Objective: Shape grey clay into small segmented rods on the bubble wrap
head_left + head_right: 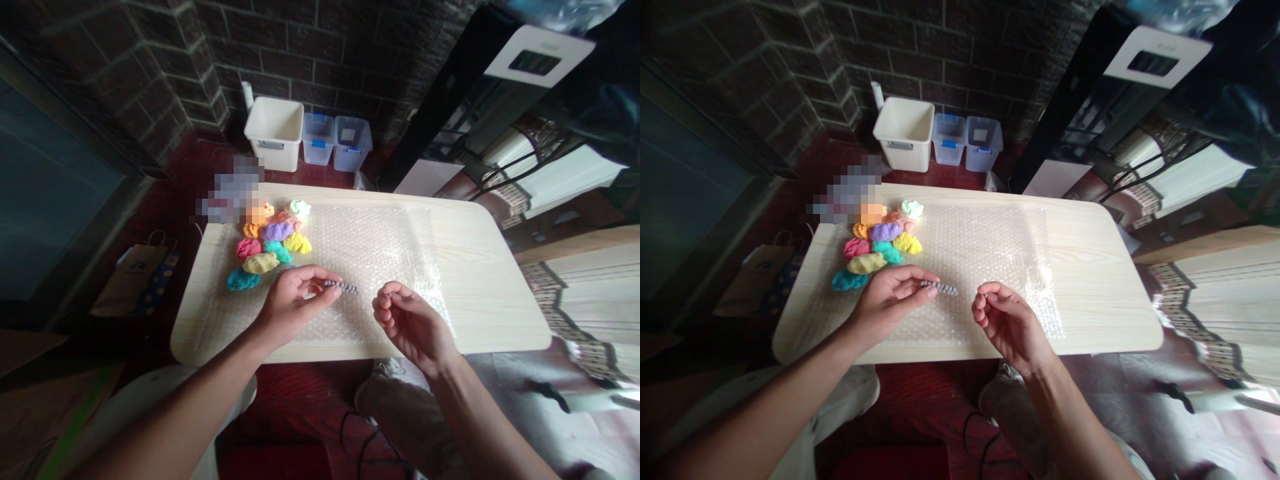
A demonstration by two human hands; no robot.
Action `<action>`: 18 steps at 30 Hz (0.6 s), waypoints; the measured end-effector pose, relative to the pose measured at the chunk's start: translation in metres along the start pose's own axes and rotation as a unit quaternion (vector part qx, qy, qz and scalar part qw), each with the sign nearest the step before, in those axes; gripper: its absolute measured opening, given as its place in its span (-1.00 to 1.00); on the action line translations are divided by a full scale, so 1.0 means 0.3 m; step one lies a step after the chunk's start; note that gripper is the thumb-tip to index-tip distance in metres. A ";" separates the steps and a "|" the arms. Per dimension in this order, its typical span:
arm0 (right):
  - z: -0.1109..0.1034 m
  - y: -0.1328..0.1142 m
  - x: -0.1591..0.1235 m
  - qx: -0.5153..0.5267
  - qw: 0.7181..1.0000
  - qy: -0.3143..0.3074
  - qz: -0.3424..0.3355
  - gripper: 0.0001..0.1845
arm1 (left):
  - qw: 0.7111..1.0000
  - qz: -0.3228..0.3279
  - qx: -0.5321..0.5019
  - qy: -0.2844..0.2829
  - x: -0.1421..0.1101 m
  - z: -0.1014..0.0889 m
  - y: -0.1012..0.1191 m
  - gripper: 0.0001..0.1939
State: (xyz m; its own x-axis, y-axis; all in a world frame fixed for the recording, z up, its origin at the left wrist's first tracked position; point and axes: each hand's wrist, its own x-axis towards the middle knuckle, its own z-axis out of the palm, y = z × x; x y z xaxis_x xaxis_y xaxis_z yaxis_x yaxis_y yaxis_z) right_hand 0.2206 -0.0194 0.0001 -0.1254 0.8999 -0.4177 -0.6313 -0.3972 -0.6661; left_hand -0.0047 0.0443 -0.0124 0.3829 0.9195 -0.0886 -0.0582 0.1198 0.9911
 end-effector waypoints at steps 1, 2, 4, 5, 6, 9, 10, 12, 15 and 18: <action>-0.002 -0.001 0.000 0.009 1.000 -0.006 0.004 -0.85 | 1.000 0.000 0.001 0.000 0.000 0.000 0.000 -0.80; -0.004 -0.001 0.000 0.018 1.000 -0.009 0.006 -0.86 | 1.000 0.001 0.002 0.001 0.000 0.000 -0.001 -0.80; -0.007 0.002 -0.001 0.031 0.999 -0.011 0.001 -0.87 | 1.000 0.002 0.001 0.001 0.000 -0.001 -0.003 -0.79; -0.008 0.003 -0.002 0.034 0.999 -0.010 -0.004 -0.88 | 1.000 0.004 0.000 0.001 0.000 -0.001 -0.004 -0.79; -0.009 0.005 -0.003 0.035 0.999 -0.007 -0.007 -0.87 | 1.000 0.005 -0.001 0.001 0.000 -0.001 -0.005 -0.79; -0.014 0.008 -0.006 0.036 0.999 0.001 0.003 -0.79 | 1.000 0.005 -0.003 -0.003 0.000 0.000 -0.008 -0.80; -0.016 0.007 -0.006 0.037 0.999 0.003 0.009 -0.76 | 1.000 0.004 -0.003 -0.004 0.000 0.000 -0.008 -0.81; -0.018 0.005 -0.006 0.031 0.999 0.006 0.015 -0.71 | 1.000 0.002 -0.004 -0.005 0.001 0.000 -0.009 -0.81; -0.015 -0.003 -0.007 0.010 1.000 0.006 0.015 -0.70 | 1.000 0.002 -0.003 -0.003 0.003 0.001 -0.007 -0.80; -0.008 -0.010 -0.012 -0.008 1.000 -0.001 0.026 -0.76 | 1.000 0.007 0.006 0.000 0.005 0.000 -0.007 -0.79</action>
State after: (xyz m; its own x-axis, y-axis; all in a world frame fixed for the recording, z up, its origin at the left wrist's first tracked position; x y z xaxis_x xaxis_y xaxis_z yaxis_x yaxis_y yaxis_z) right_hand 0.2249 -0.0217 0.0021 -0.1588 0.8781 -0.4514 -0.6122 -0.4462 -0.6527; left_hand -0.0040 0.0453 -0.0145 0.3830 0.9208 -0.0739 -0.0520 0.1013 0.9935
